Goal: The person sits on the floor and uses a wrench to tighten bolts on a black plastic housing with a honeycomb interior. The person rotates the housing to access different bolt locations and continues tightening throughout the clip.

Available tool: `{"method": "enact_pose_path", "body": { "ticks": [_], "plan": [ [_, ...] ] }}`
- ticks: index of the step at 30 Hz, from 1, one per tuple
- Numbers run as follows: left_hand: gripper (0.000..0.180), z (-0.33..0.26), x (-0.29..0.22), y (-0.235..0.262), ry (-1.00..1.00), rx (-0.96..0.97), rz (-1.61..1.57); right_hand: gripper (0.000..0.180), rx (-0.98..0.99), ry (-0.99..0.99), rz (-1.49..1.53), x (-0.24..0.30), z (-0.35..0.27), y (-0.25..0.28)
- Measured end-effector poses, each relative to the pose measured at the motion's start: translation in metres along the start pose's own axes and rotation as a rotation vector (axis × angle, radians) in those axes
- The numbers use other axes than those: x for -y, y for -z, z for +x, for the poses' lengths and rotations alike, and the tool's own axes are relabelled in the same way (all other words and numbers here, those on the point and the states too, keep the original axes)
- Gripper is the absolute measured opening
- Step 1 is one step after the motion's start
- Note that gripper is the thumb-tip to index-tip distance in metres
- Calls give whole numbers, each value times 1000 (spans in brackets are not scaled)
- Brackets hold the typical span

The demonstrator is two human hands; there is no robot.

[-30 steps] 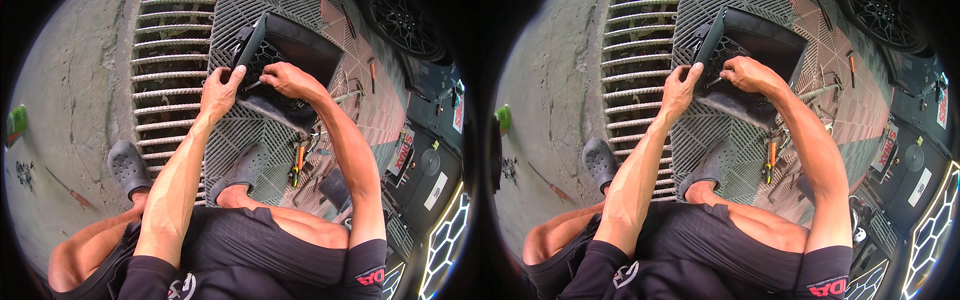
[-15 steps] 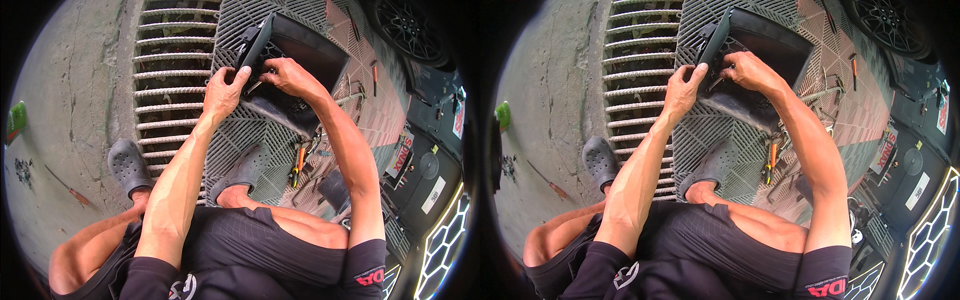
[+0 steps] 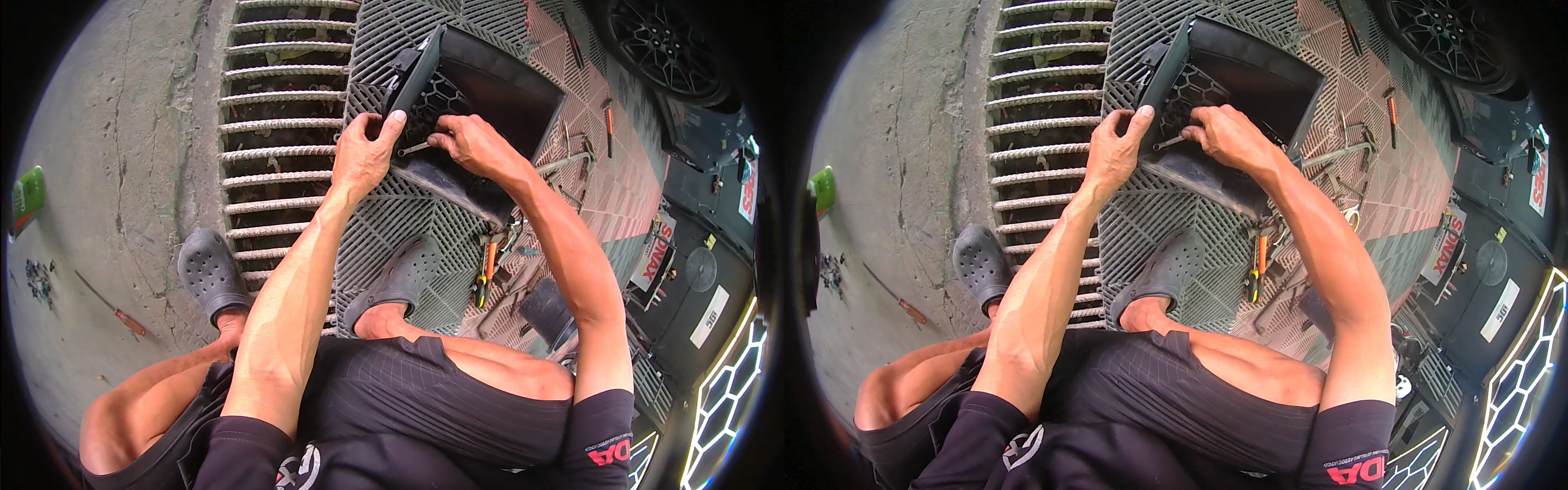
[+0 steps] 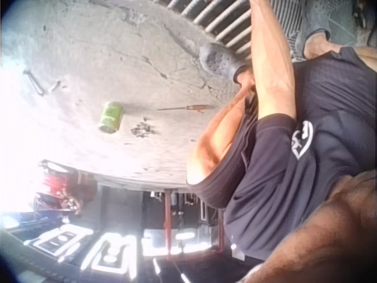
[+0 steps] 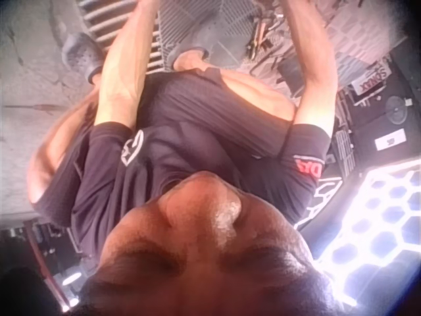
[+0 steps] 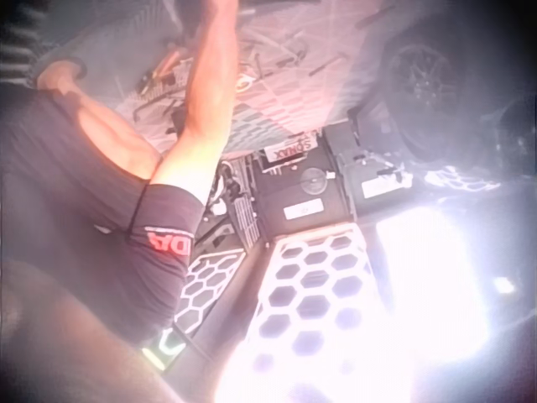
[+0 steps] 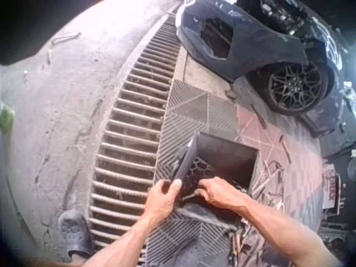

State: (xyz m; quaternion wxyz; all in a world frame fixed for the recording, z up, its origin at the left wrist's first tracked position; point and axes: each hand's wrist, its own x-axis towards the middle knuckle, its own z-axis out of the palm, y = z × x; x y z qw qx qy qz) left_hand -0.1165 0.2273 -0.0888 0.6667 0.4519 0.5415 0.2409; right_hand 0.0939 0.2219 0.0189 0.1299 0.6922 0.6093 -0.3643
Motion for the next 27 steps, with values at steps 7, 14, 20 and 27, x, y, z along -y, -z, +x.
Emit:
{"method": "enact_pose_path", "body": {
  "ticks": [7, 14, 20, 27],
  "plan": [
    [84, 2, -2, -2, 7, -15, 17, 40, 171, -273, 70, 21, -19, -10],
    [86, 4, 4, -3, -25, 2, -1, 33, 120, -101, 119, 10, -23, 6],
    [86, 5, 8, -1, -16, 5, 10, 33, 91, -33, 99, 0, -8, 30],
    [87, 3, 4, -4, -11, 17, -20, 39, 178, -14, 5, -11, 11, 16]
  ]
}}
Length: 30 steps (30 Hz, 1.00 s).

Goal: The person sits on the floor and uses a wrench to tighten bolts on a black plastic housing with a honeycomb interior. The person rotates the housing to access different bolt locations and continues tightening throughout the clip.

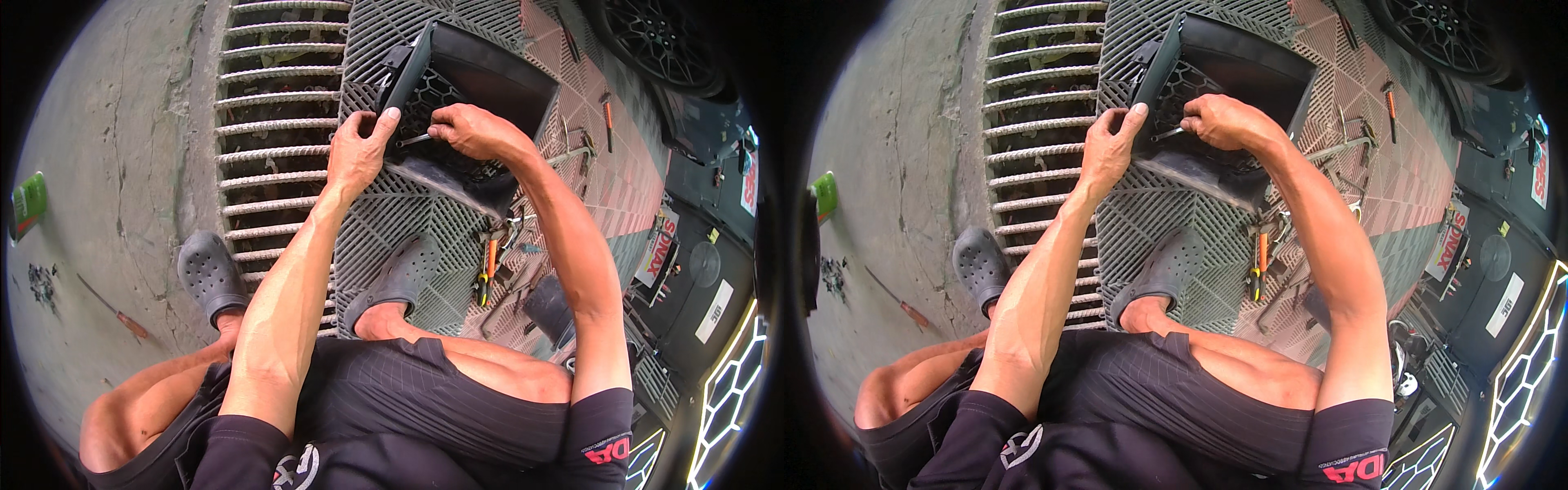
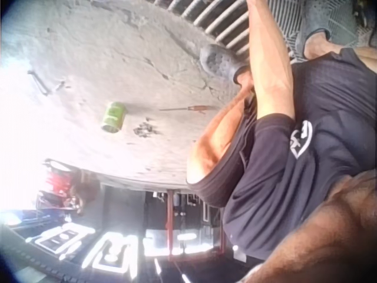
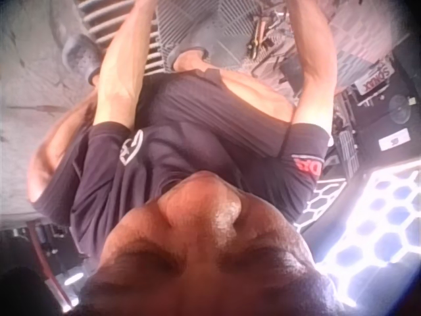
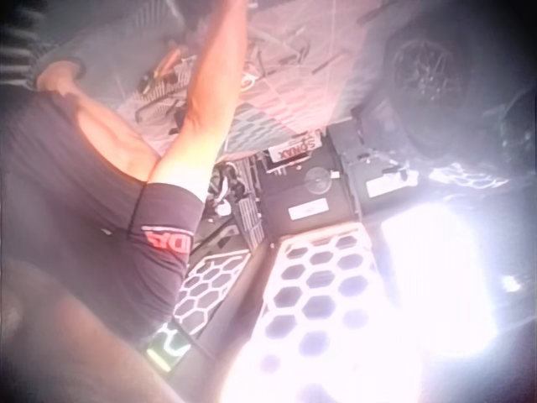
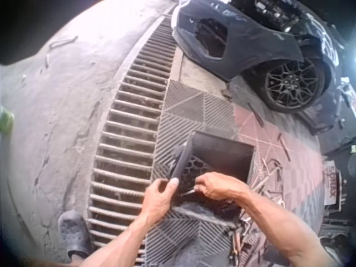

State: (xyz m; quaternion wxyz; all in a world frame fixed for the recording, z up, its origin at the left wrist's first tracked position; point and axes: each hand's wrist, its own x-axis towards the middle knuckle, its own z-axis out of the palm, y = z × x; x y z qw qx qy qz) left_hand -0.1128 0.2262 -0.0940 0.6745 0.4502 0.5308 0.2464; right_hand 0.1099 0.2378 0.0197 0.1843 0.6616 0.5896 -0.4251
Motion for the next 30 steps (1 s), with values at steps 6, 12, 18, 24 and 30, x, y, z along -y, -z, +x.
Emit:
{"method": "enact_pose_path", "body": {
  "ticks": [6, 12, 18, 24, 30],
  "plan": [
    [85, 0, 1, 1, 15, -12, 8, 43, 110, -16, 51, -9, 16, 11],
    [83, -1, -2, 1, 0, -15, -4, 43, 74, 6, -34, 2, 21, 6],
    [82, -2, -4, 2, 7, -9, 4, 42, -167, 150, -90, 9, 16, -3],
    [83, -1, -3, 3, 13, -7, 6, 37, -257, 99, 4, 15, 11, -6],
    [81, -3, -2, -1, -6, -20, 12, 42, -243, 58, 40, -1, 4, -19]
  ]
}}
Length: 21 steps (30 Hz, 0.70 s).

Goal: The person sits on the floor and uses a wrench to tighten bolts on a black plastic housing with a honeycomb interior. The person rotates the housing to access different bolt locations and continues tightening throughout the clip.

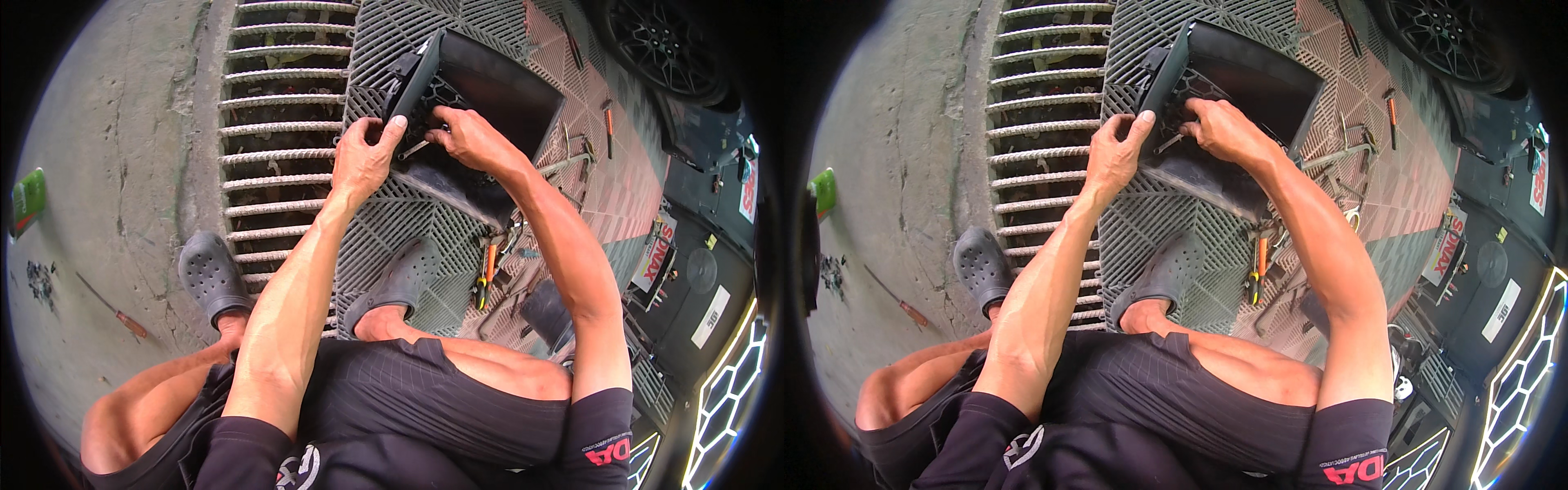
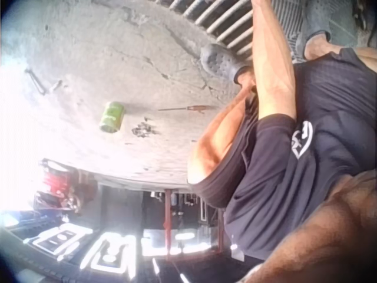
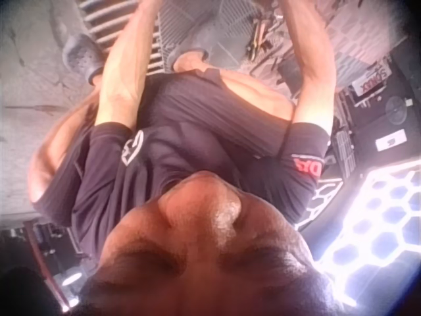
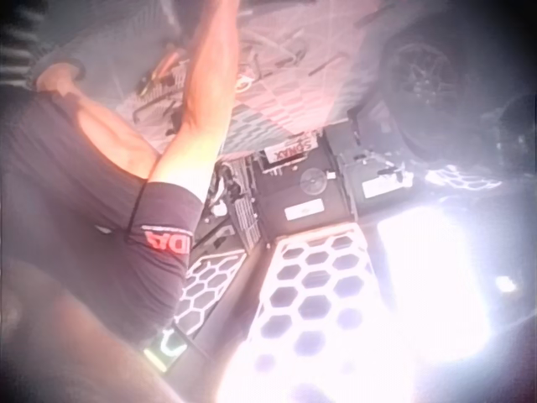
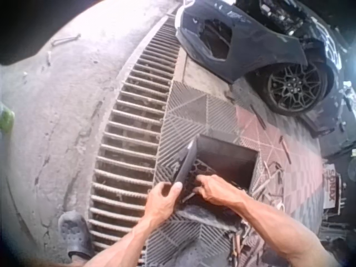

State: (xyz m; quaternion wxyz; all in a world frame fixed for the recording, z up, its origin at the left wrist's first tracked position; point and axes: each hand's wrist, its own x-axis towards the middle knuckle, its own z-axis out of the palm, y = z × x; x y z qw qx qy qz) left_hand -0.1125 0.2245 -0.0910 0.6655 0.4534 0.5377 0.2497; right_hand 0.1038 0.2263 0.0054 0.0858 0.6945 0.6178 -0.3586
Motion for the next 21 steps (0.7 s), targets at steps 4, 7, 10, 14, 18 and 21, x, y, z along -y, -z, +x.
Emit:
{"method": "enact_pose_path", "body": {
  "ticks": [4, 7, 10, 14, 18, 21],
  "plan": [
    [79, -1, -3, -1, 26, -16, 16, 40, -12, -40, 33, -2, -6, -5],
    [80, 0, -3, -1, 26, -33, 20, 40, 134, -211, 74, 0, -23, -6],
    [81, 1, -1, -1, 26, -42, 31, 39, 58, -223, 99, 17, -47, -21],
    [83, 2, -3, -3, 31, -23, 34, 41, 143, -200, 41, 25, -39, 3],
    [84, 1, -1, 0, 33, -8, 42, 37, 172, -122, -7, 28, -32, 15],
    [86, 1, 0, 0, 32, -10, 43, 35, 137, -86, 68, 29, -29, 28]
  ]
}}
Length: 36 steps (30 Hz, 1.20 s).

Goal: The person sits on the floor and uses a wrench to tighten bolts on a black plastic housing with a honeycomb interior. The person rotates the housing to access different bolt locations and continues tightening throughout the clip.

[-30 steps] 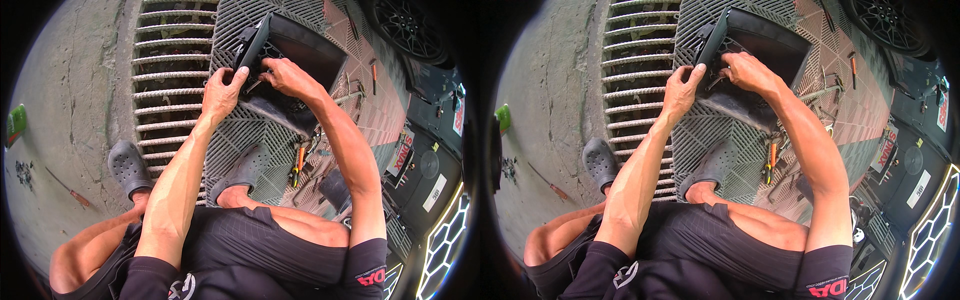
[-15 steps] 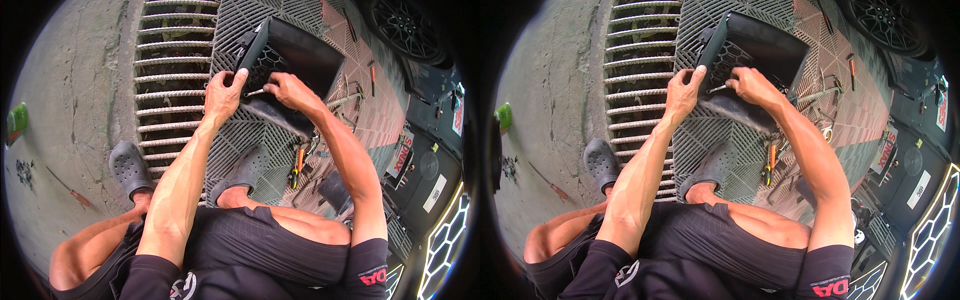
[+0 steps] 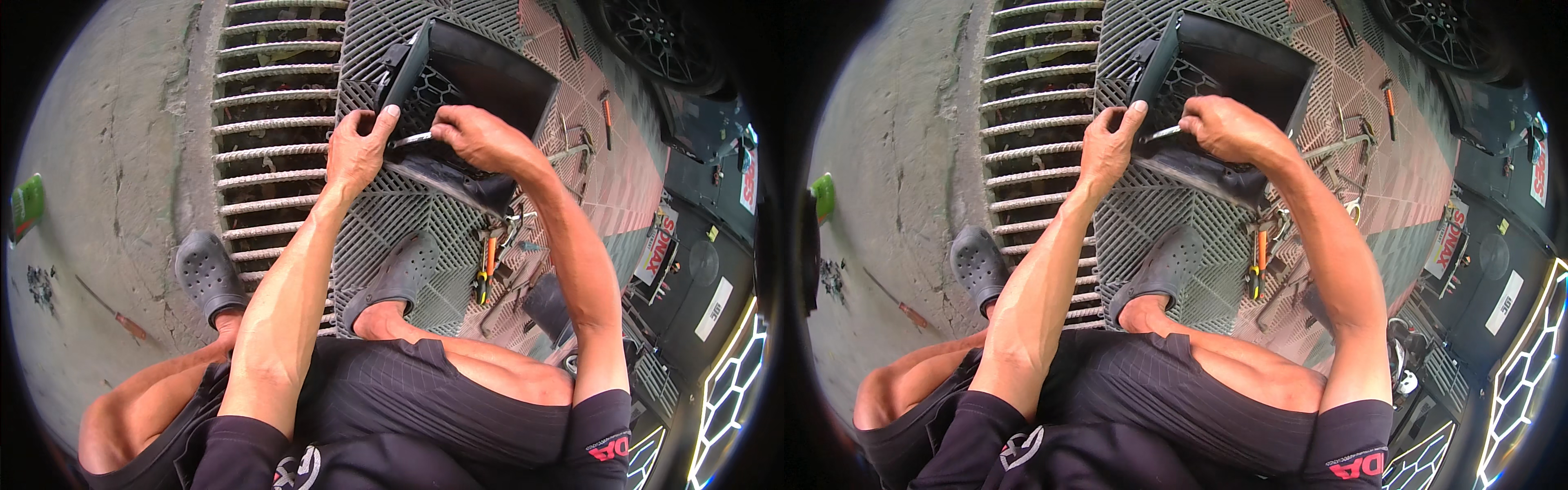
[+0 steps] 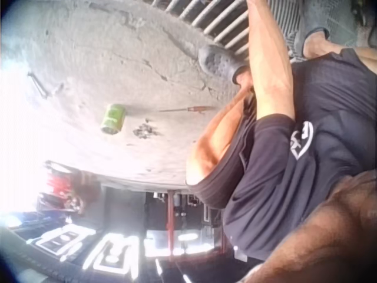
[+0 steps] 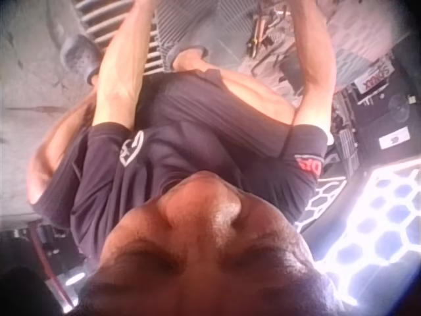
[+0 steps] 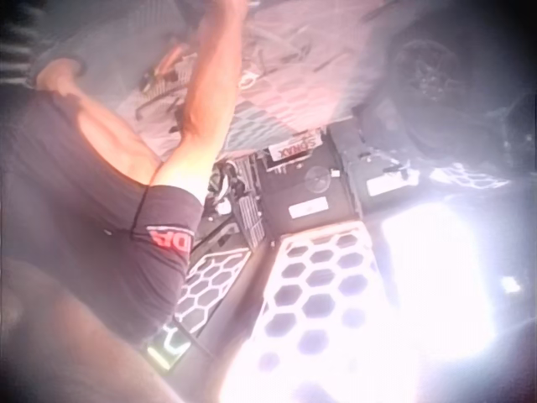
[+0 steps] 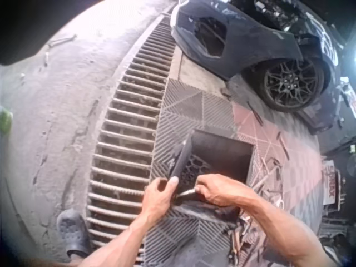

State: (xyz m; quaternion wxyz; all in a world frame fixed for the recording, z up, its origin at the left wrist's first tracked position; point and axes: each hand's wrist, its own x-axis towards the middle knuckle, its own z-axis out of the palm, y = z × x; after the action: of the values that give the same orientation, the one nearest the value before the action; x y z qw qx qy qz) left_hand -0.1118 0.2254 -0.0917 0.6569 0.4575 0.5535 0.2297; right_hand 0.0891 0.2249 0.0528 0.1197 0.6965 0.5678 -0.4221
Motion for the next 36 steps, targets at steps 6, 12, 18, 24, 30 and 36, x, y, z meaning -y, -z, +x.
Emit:
{"method": "enact_pose_path", "body": {
  "ticks": [6, 12, 18, 24, 30, 36],
  "plan": [
    [87, 1, 0, 1, 6, 9, -9, 36, 38, -51, -74, -15, 19, 11],
    [85, -1, -2, 1, -3, 17, -32, 40, 97, -76, -35, -34, 31, -1],
    [85, -1, -1, 1, -9, 1, -21, 40, 141, -38, 2, -42, 41, 1],
    [86, 0, -2, -1, -15, 10, -26, 40, 103, -66, -19, -43, 45, -5],
    [86, -1, -1, 2, -7, 11, -24, 40, 14, -236, 29, -26, 41, -5],
    [85, 0, -3, 1, -17, 2, -13, 42, -144, -199, -61, -26, 36, -17]
  ]
}}
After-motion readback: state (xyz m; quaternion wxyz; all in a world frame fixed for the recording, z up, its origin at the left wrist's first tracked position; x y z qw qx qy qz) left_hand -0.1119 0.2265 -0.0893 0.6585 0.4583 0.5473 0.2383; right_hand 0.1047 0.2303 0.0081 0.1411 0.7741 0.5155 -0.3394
